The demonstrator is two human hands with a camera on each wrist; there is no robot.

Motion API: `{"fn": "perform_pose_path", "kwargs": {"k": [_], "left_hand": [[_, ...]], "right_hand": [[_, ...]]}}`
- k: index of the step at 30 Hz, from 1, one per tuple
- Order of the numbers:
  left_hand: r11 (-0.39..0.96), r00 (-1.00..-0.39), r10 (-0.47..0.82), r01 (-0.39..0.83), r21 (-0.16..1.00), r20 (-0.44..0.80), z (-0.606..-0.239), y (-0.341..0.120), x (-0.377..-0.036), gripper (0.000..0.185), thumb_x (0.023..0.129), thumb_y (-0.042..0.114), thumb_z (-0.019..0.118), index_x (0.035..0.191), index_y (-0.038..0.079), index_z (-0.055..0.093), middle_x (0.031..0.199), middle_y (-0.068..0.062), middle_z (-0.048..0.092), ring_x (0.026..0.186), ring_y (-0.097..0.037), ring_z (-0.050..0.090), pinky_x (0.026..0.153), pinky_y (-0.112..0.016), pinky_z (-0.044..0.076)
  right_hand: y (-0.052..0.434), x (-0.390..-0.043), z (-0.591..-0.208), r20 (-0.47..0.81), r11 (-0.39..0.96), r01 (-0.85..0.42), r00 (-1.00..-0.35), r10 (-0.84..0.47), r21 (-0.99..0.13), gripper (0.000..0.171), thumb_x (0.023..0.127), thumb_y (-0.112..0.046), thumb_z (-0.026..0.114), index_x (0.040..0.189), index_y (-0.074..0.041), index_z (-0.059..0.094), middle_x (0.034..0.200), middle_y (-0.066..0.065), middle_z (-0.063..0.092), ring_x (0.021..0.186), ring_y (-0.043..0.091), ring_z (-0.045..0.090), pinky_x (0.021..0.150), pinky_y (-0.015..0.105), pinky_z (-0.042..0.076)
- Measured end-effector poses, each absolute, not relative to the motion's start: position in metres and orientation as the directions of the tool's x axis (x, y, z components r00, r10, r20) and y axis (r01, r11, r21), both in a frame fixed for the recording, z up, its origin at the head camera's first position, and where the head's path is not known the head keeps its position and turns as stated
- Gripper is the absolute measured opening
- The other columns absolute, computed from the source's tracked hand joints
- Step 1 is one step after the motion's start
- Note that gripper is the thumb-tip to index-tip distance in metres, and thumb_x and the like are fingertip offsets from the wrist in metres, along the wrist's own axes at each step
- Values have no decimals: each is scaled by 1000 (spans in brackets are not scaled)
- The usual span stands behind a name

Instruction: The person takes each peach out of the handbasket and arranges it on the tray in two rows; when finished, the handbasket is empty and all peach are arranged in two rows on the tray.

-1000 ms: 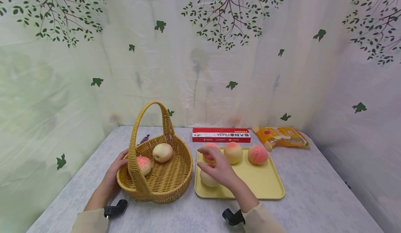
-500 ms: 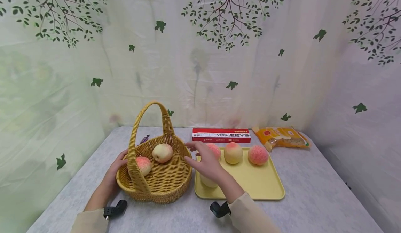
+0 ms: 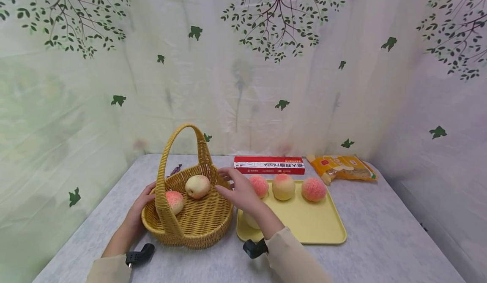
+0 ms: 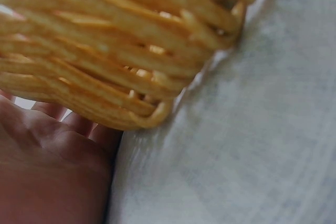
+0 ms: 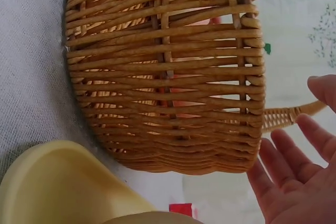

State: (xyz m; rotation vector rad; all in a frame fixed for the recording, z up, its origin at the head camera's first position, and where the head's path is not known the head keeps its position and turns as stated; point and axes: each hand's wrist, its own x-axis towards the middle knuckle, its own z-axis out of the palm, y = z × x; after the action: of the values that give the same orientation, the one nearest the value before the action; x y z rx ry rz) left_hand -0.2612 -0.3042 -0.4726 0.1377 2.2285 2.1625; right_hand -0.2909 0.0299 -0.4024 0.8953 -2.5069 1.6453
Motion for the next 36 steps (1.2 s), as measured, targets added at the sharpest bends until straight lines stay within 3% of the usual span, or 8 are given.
{"fn": "perform_pose_path", "kwargs": {"k": [10,21,36], "left_hand": [[32,-997,72,23,999,20,-471,-303,-258,48,103,24,34,151,26,34,156,6,31,127,6,45,97,-11,39],[38,-996,79,41,998,38,-470,-303,-260,48,103,23,33,151,24,34,157,4,30,126,5,45,97,-12,39],[39,-997,68,32,999,29,-469,-301,-260,47,103,22,33,150,25,36,154,6,32,126,5,45,97,-11,39]], "right_hand": [[18,-300,-397,201,356,-411,-843,-499,-839,48,94,-26,67,138,-10,52,136,16,57,128,30,56,107,48,46],[-1,-316,-394,177,514,-526,-795,-580,-677,57,91,-27,72,141,-8,51,140,15,56,130,29,54,108,48,43],[-20,-323,-392,99,508,-486,-785,-612,-711,66,89,-37,72,144,-8,48,136,15,57,128,28,54,107,45,44]]}}
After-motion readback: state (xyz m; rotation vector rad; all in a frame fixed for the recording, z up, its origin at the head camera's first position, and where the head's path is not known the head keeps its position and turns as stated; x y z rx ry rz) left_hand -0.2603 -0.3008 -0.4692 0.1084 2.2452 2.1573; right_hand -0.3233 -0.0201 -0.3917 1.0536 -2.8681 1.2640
